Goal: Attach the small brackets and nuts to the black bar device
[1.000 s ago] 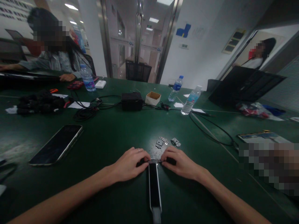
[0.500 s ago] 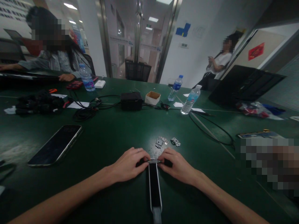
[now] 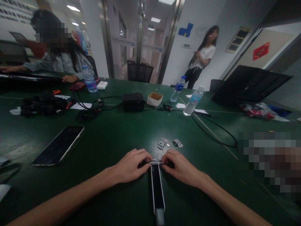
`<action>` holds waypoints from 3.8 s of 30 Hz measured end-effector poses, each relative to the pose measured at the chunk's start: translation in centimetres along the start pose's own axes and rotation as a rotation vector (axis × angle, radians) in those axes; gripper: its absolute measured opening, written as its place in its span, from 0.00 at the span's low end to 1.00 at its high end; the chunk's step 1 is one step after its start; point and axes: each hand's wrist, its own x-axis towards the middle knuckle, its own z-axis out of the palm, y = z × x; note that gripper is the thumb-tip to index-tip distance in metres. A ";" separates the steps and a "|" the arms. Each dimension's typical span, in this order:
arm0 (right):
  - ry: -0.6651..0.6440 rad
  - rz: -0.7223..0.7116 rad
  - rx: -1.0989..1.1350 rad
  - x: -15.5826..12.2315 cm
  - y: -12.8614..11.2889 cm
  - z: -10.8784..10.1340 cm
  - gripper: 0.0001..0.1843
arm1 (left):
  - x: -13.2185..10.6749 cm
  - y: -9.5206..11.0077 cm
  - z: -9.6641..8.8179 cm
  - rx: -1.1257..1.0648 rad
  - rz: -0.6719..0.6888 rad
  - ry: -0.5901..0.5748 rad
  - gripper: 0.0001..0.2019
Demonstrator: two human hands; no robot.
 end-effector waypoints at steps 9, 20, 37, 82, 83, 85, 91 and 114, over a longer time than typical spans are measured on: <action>-0.027 0.033 0.027 -0.3 0.2 -0.6 0.04 | 0.0 -0.2 0.1 -0.019 0.000 0.004 0.08; 0.016 0.053 0.213 -0.5 -0.1 -1.2 0.06 | 0.0 0.1 -0.2 -0.022 -0.016 -0.028 0.07; -0.010 0.041 0.224 -0.5 0.7 -0.8 0.07 | 0.0 -0.2 0.0 -0.033 -0.009 -0.017 0.08; 0.500 0.058 -0.362 3.4 3.4 2.1 0.12 | -1.2 1.9 0.5 0.227 -0.222 0.153 0.06; 0.502 0.045 -0.355 3.7 3.4 2.1 0.12 | -1.1 1.9 0.5 0.233 -0.221 0.145 0.06; 0.507 0.017 -0.335 4.1 3.4 2.1 0.12 | -1.1 1.9 0.3 0.227 -0.220 0.140 0.06; 0.539 -0.041 -0.302 4.7 4.2 2.4 0.09 | -1.2 1.6 0.1 0.196 -0.241 0.128 0.05; 0.466 -0.001 -0.383 3.7 5.5 1.1 0.09 | -2.1 1.9 0.5 0.233 -0.273 0.149 0.07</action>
